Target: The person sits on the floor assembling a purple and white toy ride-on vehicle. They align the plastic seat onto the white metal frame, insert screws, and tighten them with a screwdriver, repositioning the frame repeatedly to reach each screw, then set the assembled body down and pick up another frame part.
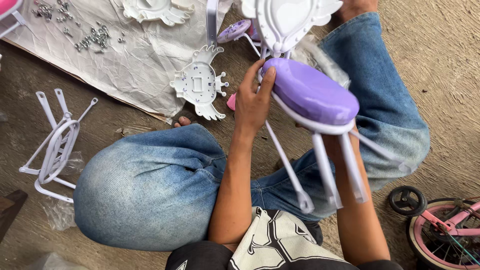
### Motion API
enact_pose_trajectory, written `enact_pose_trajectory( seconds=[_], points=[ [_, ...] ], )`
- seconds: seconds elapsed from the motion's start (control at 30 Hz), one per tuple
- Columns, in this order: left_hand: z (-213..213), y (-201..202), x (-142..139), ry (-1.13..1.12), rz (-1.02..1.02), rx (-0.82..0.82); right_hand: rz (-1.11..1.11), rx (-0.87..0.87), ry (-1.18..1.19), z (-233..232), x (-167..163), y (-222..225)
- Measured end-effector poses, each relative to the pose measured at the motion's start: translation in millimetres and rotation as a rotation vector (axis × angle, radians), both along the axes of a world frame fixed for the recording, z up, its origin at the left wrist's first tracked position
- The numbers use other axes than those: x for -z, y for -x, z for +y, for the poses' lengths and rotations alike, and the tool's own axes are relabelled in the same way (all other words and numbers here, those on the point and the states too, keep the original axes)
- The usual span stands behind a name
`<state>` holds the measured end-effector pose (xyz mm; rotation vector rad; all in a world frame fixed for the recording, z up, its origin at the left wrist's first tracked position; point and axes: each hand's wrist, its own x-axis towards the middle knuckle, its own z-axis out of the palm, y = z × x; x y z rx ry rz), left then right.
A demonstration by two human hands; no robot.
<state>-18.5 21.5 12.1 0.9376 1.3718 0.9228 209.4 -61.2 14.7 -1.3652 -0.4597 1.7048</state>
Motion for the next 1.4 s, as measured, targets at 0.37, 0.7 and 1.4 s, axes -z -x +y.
enact_pose_trajectory(
  seconds=[0.37, 0.7, 1.4],
  points=[
    [-17, -21, -29, 0.107, -0.423, 0.066, -0.719, 0.069, -0.803, 11, -3, -36],
    [-38, -20, -72, 0.429, -0.91, 0.196, -0.452, 0.199, -0.658, -7, 10, -69],
    [-75, 9, -199, -0.812, 0.903, 0.588, -0.418, -0.176, -0.402, -61, -104, -29]
  ],
)
